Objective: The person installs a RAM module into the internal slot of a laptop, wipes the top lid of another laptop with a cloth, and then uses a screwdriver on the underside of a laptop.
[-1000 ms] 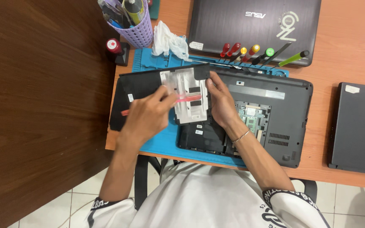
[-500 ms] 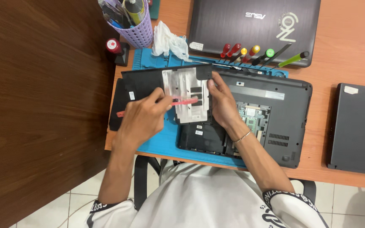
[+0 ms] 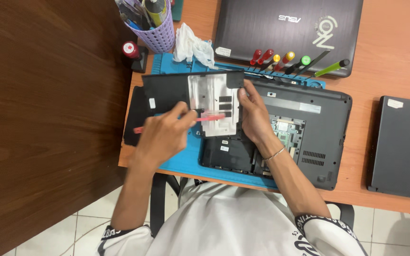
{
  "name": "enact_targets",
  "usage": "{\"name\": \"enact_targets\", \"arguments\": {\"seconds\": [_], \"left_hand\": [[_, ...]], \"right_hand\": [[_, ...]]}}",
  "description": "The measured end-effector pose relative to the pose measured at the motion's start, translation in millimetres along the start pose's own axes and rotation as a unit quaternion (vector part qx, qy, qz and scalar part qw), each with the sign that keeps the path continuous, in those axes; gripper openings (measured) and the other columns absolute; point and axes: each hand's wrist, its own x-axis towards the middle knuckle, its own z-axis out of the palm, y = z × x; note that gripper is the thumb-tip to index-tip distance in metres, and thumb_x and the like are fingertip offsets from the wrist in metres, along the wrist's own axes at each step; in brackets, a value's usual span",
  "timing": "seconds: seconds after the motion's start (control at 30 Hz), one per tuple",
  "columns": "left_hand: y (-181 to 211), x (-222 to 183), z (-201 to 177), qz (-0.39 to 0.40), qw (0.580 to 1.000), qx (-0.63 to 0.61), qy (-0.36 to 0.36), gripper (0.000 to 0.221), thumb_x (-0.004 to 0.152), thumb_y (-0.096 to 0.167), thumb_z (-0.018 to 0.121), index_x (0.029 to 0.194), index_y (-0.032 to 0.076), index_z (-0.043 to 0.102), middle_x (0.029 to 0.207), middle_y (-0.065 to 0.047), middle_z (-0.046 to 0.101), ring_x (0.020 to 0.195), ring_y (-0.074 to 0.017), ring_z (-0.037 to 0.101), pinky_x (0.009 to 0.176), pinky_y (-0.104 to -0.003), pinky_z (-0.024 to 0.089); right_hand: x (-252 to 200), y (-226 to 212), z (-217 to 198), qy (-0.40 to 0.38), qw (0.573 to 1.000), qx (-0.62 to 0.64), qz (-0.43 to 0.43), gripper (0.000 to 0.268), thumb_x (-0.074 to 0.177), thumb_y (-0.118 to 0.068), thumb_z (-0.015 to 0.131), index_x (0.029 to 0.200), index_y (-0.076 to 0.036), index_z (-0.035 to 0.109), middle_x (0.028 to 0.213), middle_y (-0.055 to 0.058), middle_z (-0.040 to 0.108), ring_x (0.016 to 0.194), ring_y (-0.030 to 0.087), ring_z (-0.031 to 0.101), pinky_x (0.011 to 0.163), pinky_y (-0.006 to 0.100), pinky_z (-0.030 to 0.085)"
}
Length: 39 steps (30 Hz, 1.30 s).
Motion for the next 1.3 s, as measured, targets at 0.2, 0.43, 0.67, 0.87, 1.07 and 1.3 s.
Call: {"name": "enact_targets", "arguments": {"seconds": [0.2,0.43,0.67,0.87,1.07,1.3], "left_hand": [[-4,-5,-7,-0.033,0.999,0.03,-0.001,0.009,0.085,0.001,0.066,0.093,0.005,0.065,0.092,-0.007,0.062,0.065,-0.0293,0.069,0.05,-0.044,0.053],[-21,-17,-30,-0.08,0.996,-0.006,0.039,0.007,0.096,0.011,0.065,0.094,0.005,0.063,0.091,-0.005,0.061,0.065,-0.0292,0.067,0.053,-0.045,0.051],[-25,-23,-37,-0.126,0.99,0.022,0.055,0.01,0.099,0.013,0.065,0.096,0.004,0.064,0.092,-0.008,0.061,0.066,-0.0327,0.066,0.054,-0.048,0.05],[-28,-19,-37,-0.119,0.992,0.005,0.036,0.008,0.096,0.013,0.066,0.094,0.005,0.065,0.092,-0.006,0.064,0.062,-0.0292,0.068,0.052,-0.045,0.051],[-24,-10,-23,-0.054,0.997,0.024,0.057,0.005,0.097,0.01,0.065,0.096,0.005,0.066,0.096,-0.006,0.066,0.065,-0.0295,0.07,0.052,-0.046,0.054],[-17,-1,-2,-0.032,0.995,0.03,0.094,0.012,0.093,0.002,0.063,0.104,0.005,0.065,0.1,-0.009,0.064,0.071,-0.0312,0.072,0.054,-0.045,0.055]], "right_hand": [[-3,3,-1,-0.004,1.0,-0.019,-0.003,0.036,0.109,-0.022,0.049,0.141,-0.007,0.054,0.133,0.002,0.061,0.125,0.011,0.056,0.108,0.028,0.045],[4,9,-5,0.034,0.999,-0.008,0.028,0.038,0.106,-0.02,0.051,0.142,-0.01,0.049,0.131,0.002,0.064,0.122,0.01,0.059,0.106,0.027,0.047],[0,6,-5,0.0,1.0,-0.023,0.016,0.037,0.108,-0.018,0.05,0.143,-0.005,0.052,0.127,0.003,0.065,0.117,0.011,0.061,0.102,0.027,0.05],[0,4,-4,-0.021,0.999,-0.035,0.027,0.036,0.108,-0.019,0.05,0.14,-0.003,0.054,0.123,0.004,0.067,0.113,0.011,0.062,0.099,0.027,0.051],[1,6,0,-0.029,0.998,-0.055,0.025,0.036,0.108,-0.02,0.05,0.139,-0.003,0.055,0.124,0.004,0.067,0.114,0.01,0.062,0.1,0.027,0.05],[-1,10,0,-0.033,0.998,-0.047,0.031,0.034,0.109,-0.02,0.048,0.138,-0.004,0.056,0.119,0.005,0.068,0.11,0.011,0.064,0.097,0.029,0.052]]}}
